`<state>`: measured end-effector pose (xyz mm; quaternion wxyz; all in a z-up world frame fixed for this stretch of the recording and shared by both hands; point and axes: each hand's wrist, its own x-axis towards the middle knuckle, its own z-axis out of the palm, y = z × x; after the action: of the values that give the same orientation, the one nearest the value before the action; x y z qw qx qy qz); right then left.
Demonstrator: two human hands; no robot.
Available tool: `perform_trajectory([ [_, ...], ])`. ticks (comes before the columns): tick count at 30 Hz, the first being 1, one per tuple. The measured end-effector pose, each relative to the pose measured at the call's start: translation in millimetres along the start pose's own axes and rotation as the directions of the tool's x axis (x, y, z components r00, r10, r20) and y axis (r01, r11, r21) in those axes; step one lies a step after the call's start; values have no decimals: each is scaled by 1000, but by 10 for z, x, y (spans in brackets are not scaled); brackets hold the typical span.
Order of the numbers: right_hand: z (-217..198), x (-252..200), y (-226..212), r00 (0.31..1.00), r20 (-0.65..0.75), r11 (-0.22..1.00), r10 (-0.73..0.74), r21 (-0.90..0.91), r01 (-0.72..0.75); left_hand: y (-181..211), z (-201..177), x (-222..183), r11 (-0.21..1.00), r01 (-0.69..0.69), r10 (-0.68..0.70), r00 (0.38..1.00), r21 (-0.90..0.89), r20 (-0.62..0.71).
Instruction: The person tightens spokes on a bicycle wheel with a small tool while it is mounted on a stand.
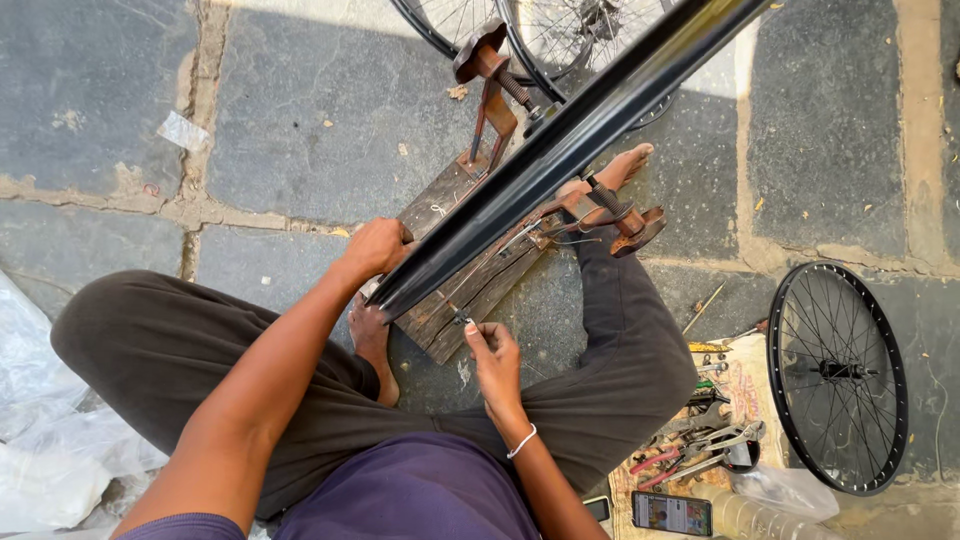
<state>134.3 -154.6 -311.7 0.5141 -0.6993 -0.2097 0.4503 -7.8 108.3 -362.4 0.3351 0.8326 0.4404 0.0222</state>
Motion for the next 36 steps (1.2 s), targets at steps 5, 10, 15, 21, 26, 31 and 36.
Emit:
perform_trajectory([
  [5,31,-26,-164,996,38,961,-86,-260,93,133,-131,-72,1000,12,-11,999,-28,38],
  [10,96,283,-185,895,152,657,-419,-631,414,152,-101,-50,994,95,-91,994,-62,67],
  [15,201,653,-70,701,300,329,-646,-720,611,118,-69,-58,996,62,-60,998,-60,31],
  [21,315,816,-101,712,304,338,-632,-719,607,100,-60,-51,994,56,-56,998,-90,4],
  [26,292,805,-152,718,281,381,-637,-695,610,100,-47,-38,988,153,-152,983,-3,103],
  [31,307,846,-214,736,260,419,-625,-684,597,286,-231,-83,863,50,-192,953,-502,-233],
  [36,296,860,-166,732,268,418,-627,-677,606,596,-675,-766,584,37,-425,865,-811,-267],
])
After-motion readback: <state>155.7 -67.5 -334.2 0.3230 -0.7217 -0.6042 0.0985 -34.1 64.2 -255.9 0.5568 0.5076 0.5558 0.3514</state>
